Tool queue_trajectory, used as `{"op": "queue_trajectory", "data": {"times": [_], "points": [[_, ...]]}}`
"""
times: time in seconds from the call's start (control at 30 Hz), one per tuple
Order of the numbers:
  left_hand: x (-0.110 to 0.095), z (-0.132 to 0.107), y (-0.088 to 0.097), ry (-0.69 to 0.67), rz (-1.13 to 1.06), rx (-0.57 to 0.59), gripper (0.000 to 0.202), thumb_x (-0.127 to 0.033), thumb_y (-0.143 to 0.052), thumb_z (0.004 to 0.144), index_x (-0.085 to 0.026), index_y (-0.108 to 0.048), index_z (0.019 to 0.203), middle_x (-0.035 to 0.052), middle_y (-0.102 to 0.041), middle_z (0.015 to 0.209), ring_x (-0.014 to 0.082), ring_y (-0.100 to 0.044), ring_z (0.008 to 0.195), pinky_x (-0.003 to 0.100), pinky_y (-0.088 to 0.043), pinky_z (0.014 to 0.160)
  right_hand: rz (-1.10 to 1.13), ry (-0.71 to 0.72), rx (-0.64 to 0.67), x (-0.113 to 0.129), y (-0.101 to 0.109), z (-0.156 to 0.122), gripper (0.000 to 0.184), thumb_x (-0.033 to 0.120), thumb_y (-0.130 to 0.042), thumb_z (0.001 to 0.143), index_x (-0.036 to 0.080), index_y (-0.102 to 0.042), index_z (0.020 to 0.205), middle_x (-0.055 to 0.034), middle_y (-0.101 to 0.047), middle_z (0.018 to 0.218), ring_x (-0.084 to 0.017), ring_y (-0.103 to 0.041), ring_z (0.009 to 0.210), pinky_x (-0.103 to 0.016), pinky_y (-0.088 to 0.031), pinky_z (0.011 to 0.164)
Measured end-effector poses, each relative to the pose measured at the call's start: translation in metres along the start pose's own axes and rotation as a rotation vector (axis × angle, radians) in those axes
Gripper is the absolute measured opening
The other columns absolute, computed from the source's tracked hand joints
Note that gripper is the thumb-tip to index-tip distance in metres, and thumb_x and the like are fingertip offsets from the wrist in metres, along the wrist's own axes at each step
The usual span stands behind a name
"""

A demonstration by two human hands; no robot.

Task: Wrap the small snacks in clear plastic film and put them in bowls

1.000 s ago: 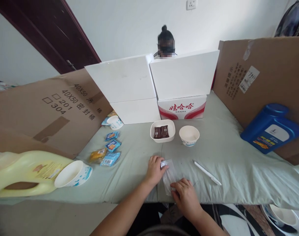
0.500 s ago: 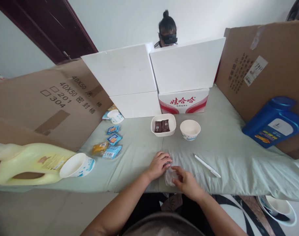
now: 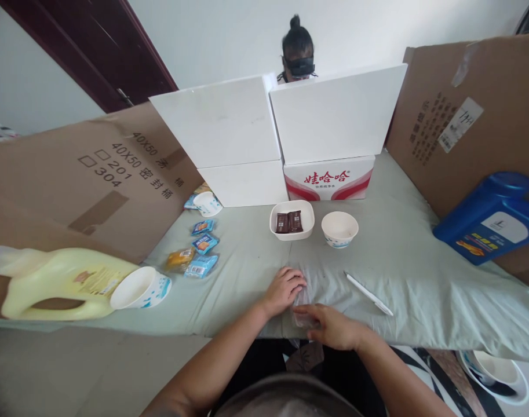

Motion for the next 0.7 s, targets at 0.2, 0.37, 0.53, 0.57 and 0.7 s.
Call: {"op": "queue_trajectory", "data": {"times": [0.2,0.37,0.53,0.57,0.7], "points": [[-0.001,0.0,0.0,-0.009,0.027,-0.004,0.02,-0.013,-0.06,0.086,-0.027,-0.069,0.097,0.0,-0.064,0.107,0.0188,-0.049,0.105,0.035,-0.041,0.095,0.141,-0.012,0.111,-0.002,-0.011,0.006,0.06,0.018,-0.051,0.082,0.022,-0.042,0.141,-0.0068,-0.062,0.124,-0.018,-0.06,0.109,-0.033,-0.05,0.09],[-0.002,0.0,0.0,-0.028,0.04,0.001,0.017,-0.017,-0.06,0.088,-0.026,-0.068,0.1,0.0005,-0.064,0.107,0.0187,-0.048,0.105,0.035,-0.04,0.095,-0.242,-0.123,-0.318,-0.014,0.007,0.002,0.033,0.021,-0.051,0.085,0.02,-0.064,0.115,-0.0076,-0.068,0.098,-0.022,-0.062,0.092,-0.04,-0.05,0.085],[-0.005,0.0,0.003,-0.045,0.021,-0.005,0.016,-0.018,-0.059,0.089,-0.025,-0.068,0.1,0.0012,-0.063,0.106,0.0187,-0.049,0.103,0.034,-0.041,0.095,-0.66,0.095,-0.649,0.017,0.009,-0.025,0.028,0.021,-0.048,0.09,0.022,-0.063,0.113,-0.0113,-0.061,0.118,-0.027,-0.055,0.109,-0.044,-0.046,0.093],[-0.005,0.0,0.003,-0.04,0.018,-0.008,0.017,-0.017,-0.059,0.088,-0.025,-0.068,0.1,0.0012,-0.063,0.106,0.0188,-0.049,0.104,0.034,-0.041,0.095,-0.726,0.143,-0.643,0.02,0.004,-0.028,0.03,0.022,-0.048,0.091,0.023,-0.061,0.118,-0.011,-0.059,0.124,-0.027,-0.053,0.116,-0.045,-0.044,0.096],[-0.007,-0.001,0.005,-0.032,0.012,-0.003,0.017,-0.017,-0.059,0.088,-0.025,-0.069,0.1,0.0022,-0.063,0.107,0.0201,-0.05,0.105,0.036,-0.04,0.096,-0.943,0.312,-0.436,0.015,-0.029,-0.027,0.058,0.026,-0.059,0.085,0.022,-0.043,0.14,-0.009,-0.047,0.144,-0.029,-0.038,0.134,-0.049,-0.033,0.108]]}}
Point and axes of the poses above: each hand's wrist, its own z-axis towards the middle knuckle, its own y-axis out of the back of the hand, x = y × z, the point moved 8 cm from there along z, towards the middle knuckle
